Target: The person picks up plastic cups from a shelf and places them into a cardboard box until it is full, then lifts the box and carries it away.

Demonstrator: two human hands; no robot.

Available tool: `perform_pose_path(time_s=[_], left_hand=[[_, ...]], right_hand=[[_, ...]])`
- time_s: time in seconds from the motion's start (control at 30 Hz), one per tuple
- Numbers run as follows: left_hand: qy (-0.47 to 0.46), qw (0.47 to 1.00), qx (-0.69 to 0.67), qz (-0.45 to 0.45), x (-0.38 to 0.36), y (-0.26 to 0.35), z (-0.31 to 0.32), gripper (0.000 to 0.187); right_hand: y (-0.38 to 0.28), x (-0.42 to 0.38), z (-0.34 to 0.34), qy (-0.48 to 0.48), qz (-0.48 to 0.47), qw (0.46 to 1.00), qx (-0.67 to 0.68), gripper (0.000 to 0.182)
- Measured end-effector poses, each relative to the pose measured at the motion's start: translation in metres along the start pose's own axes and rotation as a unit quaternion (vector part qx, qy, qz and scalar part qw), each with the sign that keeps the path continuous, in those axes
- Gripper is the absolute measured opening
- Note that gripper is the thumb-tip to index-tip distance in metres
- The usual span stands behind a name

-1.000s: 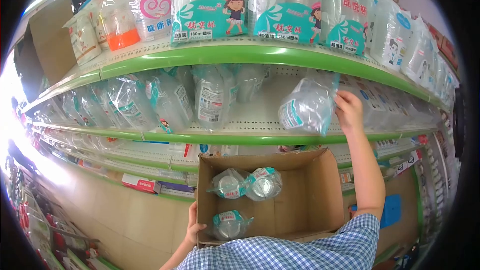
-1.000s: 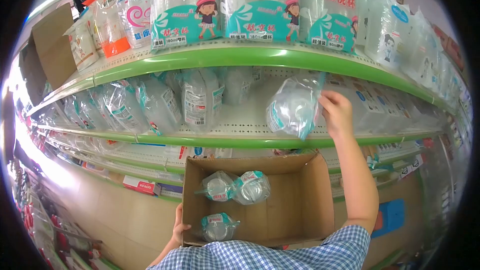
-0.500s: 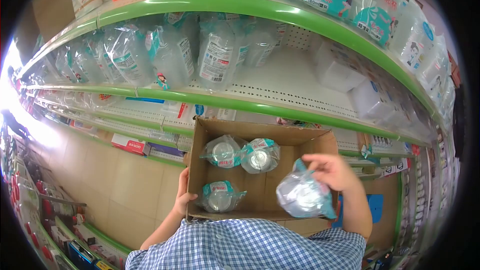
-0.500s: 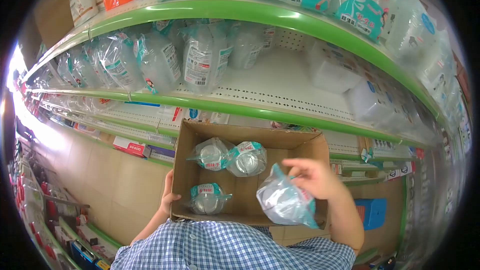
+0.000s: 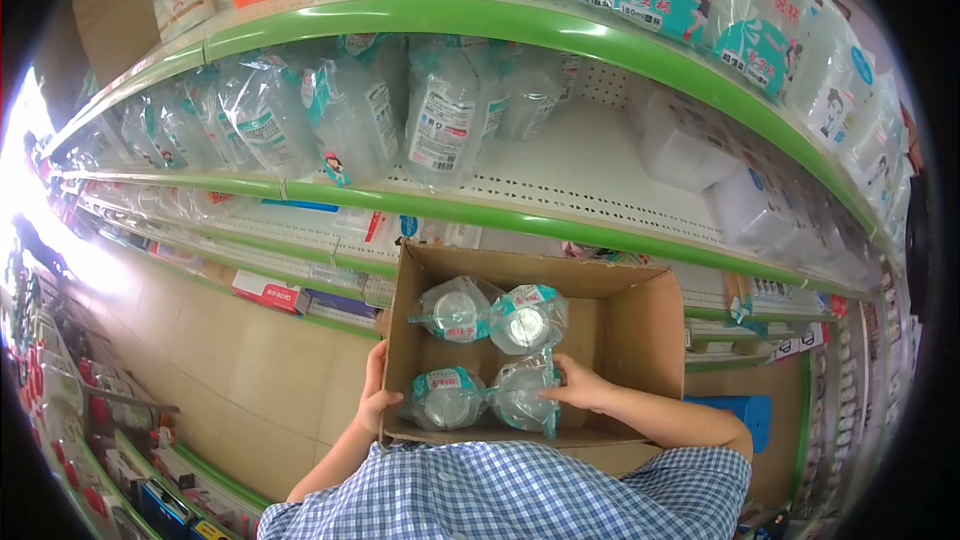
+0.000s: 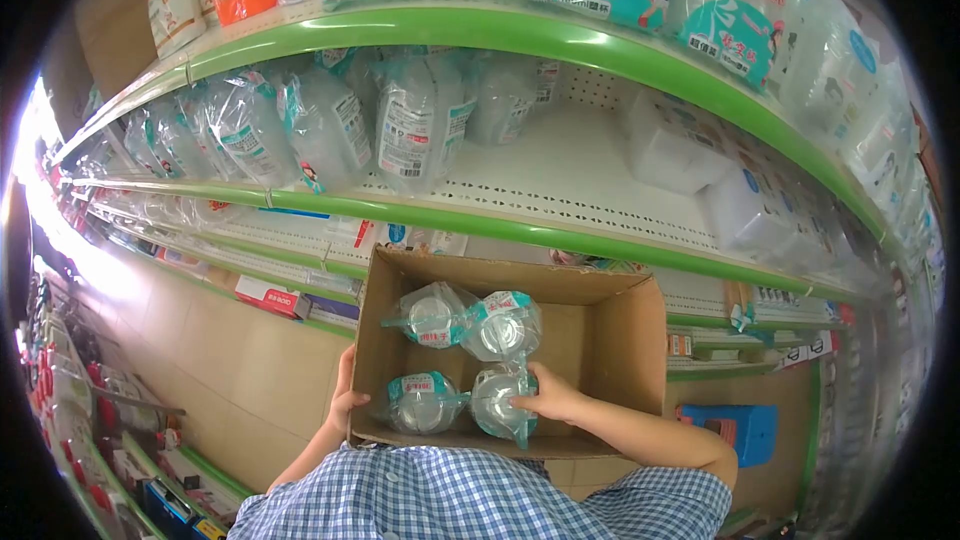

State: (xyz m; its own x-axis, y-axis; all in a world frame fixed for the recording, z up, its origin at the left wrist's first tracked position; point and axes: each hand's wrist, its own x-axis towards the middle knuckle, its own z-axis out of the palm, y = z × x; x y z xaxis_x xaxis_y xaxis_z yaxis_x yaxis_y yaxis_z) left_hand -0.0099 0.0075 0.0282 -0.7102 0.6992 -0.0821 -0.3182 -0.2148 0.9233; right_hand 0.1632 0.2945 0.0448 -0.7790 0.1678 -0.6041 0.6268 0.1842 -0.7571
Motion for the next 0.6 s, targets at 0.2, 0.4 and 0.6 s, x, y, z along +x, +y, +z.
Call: perform_pose_path(time_s=[0.2, 0.4, 0.6], left_hand=[[0.0, 1.0, 0.003, -0.004, -0.001, 0.0, -0.001, 0.091], [-0.021, 1.0, -0.019, 0.011, 0.0, 0.002, 0.002, 0.09], [-0.008, 1.0, -0.008, 0.007, -0.001, -0.004, -0.004, 0.09]], right_hand=[[-0.042, -0.001, -0.023, -0.096, -0.054, 0.956, -0.271, 0.064], [-0.151, -0.012, -0.071, -0.041, -0.251, 0.936, -0.245, 0.045], [-0.222, 0.087, -0.096, 0.182, -0.332, 0.925, 0.033, 0.065]])
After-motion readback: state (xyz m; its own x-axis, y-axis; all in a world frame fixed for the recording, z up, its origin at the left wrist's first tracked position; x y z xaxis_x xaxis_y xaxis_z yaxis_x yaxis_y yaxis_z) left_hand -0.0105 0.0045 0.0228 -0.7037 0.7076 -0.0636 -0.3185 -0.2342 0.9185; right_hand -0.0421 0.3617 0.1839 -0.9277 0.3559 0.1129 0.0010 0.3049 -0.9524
